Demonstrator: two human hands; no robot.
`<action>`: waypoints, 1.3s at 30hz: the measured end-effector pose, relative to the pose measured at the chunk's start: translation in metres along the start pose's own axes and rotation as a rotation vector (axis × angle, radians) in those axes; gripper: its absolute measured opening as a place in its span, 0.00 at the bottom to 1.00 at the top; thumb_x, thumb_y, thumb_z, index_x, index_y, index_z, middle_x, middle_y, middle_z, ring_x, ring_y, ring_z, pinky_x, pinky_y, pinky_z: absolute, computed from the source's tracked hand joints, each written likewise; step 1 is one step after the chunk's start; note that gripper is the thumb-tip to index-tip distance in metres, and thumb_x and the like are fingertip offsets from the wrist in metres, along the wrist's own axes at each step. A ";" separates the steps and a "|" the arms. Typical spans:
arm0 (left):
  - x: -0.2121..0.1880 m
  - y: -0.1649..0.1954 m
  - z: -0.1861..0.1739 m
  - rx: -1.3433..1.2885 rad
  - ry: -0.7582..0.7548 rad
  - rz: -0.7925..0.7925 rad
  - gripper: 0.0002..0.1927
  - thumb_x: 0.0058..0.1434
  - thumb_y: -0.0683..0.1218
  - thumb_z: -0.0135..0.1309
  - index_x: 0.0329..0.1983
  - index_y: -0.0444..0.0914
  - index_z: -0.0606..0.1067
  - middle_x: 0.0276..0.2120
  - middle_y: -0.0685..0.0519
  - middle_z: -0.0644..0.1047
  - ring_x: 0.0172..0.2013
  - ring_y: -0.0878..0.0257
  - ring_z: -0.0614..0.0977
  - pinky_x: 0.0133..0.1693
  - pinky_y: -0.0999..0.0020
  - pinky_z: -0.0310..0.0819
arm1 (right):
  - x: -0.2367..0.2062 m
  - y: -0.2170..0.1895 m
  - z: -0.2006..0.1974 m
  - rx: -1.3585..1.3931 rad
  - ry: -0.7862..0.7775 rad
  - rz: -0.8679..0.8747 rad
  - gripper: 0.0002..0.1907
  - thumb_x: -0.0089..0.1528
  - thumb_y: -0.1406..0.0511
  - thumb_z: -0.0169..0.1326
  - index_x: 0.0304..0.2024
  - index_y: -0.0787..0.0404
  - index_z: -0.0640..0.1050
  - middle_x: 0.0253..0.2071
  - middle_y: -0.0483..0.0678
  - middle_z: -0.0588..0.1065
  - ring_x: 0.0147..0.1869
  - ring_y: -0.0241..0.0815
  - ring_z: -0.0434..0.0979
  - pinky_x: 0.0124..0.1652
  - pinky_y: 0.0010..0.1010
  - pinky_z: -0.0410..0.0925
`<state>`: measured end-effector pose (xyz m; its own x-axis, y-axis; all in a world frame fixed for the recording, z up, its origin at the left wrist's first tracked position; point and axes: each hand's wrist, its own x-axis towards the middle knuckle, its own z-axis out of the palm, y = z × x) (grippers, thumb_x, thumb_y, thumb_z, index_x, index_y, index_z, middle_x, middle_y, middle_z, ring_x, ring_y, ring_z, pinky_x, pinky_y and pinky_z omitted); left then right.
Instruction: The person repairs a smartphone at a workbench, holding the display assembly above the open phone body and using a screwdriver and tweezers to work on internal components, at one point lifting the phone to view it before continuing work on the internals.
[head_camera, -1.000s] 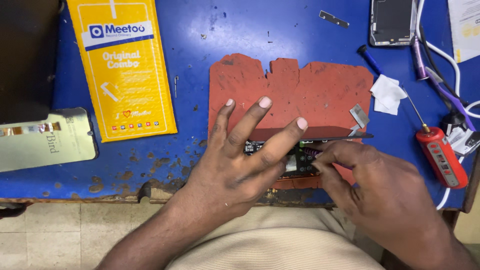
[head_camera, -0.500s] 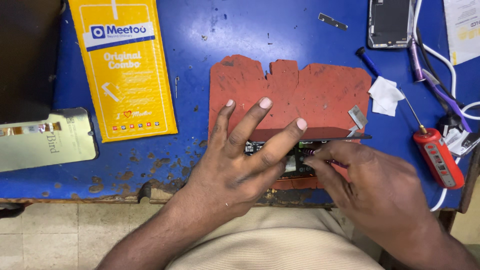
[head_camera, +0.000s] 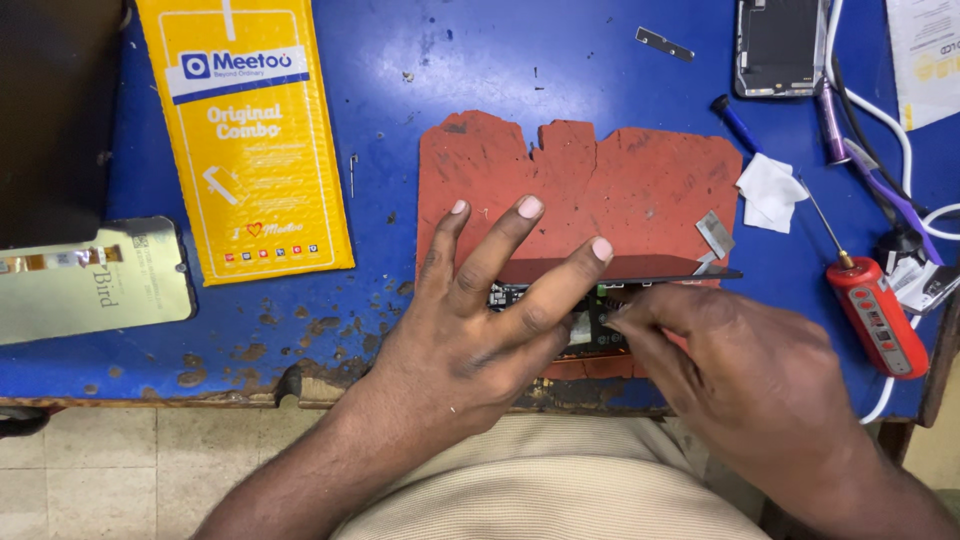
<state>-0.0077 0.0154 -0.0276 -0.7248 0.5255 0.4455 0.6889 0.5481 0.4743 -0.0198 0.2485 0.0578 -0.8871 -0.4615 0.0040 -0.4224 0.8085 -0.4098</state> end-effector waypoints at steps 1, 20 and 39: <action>0.000 0.000 0.000 -0.009 -0.005 -0.003 0.07 0.70 0.48 0.60 0.45 0.41 0.81 0.73 0.55 0.58 0.75 0.45 0.52 0.69 0.22 0.57 | 0.000 0.000 0.001 0.003 0.019 0.002 0.16 0.57 0.66 0.68 0.42 0.64 0.75 0.34 0.48 0.81 0.34 0.44 0.83 0.31 0.34 0.73; 0.007 0.004 -0.005 0.002 0.016 0.004 0.07 0.62 0.47 0.63 0.42 0.41 0.81 0.72 0.53 0.60 0.74 0.43 0.53 0.69 0.27 0.53 | 0.004 -0.005 0.001 0.096 0.095 -0.066 0.17 0.58 0.67 0.66 0.46 0.63 0.74 0.31 0.48 0.79 0.27 0.43 0.80 0.27 0.34 0.71; 0.004 0.004 -0.006 0.015 -0.004 -0.017 0.06 0.65 0.46 0.65 0.41 0.41 0.80 0.72 0.54 0.61 0.74 0.43 0.54 0.70 0.31 0.59 | 0.000 0.026 -0.004 0.250 0.254 0.120 0.15 0.57 0.74 0.60 0.48 0.66 0.80 0.47 0.54 0.81 0.46 0.42 0.84 0.43 0.26 0.75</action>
<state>-0.0074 0.0156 -0.0193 -0.7365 0.5182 0.4347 0.6764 0.5667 0.4705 -0.0310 0.2710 0.0511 -0.9586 -0.2384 0.1557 -0.2822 0.7224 -0.6313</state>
